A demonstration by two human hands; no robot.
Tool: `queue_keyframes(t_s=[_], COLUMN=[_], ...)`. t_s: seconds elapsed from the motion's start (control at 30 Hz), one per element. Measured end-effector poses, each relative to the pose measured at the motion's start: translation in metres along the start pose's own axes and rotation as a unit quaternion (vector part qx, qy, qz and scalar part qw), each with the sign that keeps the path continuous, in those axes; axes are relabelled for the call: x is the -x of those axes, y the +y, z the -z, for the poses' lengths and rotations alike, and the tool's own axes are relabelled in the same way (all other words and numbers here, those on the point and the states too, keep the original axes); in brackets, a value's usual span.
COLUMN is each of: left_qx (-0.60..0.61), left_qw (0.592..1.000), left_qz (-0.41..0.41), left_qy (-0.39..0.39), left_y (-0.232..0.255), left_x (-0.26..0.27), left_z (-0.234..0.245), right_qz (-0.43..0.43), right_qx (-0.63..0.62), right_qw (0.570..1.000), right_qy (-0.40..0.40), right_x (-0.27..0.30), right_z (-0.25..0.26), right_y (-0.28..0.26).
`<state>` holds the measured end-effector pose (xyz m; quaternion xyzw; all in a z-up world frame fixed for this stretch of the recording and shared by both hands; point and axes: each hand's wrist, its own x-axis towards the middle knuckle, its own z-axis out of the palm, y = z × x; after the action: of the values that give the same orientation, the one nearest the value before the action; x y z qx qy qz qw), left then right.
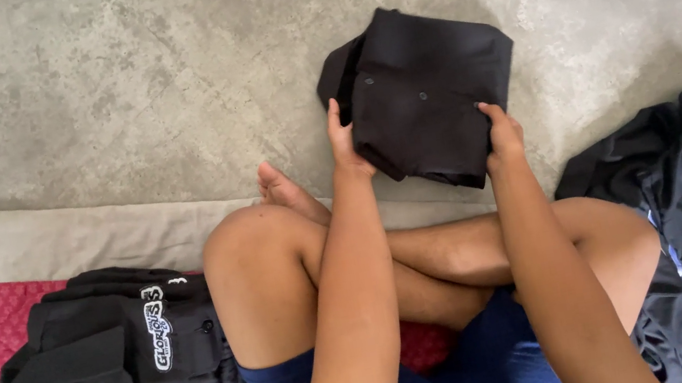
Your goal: A person sitting on the floor carefully folds a black collared shirt with white text, smoothing the fabric between folds.
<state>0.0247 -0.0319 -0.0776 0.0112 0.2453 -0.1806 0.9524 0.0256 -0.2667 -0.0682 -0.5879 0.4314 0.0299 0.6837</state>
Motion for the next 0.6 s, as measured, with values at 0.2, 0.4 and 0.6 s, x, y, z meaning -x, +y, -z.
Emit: queue_keyframes(t_s=[0.2,0.4,0.6], left_qx=[-0.137,-0.508,-0.702], left_qw=[0.972,0.791,0.636], left_qz=[-0.177,-0.273,-0.22], left_qy=[0.066,0.204,0.234], left_y=[0.009,-0.009,-0.014], left_x=[-0.001,0.016,0.032], left_z=[-0.016,-0.033,-0.042], right_qz=[-0.03,-0.069,0.163], right_qx=[-0.187,0.003,0.33], right_qw=[0.977,0.99,0.92], right_qy=[0.1,-0.125,-0.135], right_x=[-0.011,0.034,0.042], right_z=[0.005,0.0,0.011], right_y=[-0.003,-0.002,-0.026])
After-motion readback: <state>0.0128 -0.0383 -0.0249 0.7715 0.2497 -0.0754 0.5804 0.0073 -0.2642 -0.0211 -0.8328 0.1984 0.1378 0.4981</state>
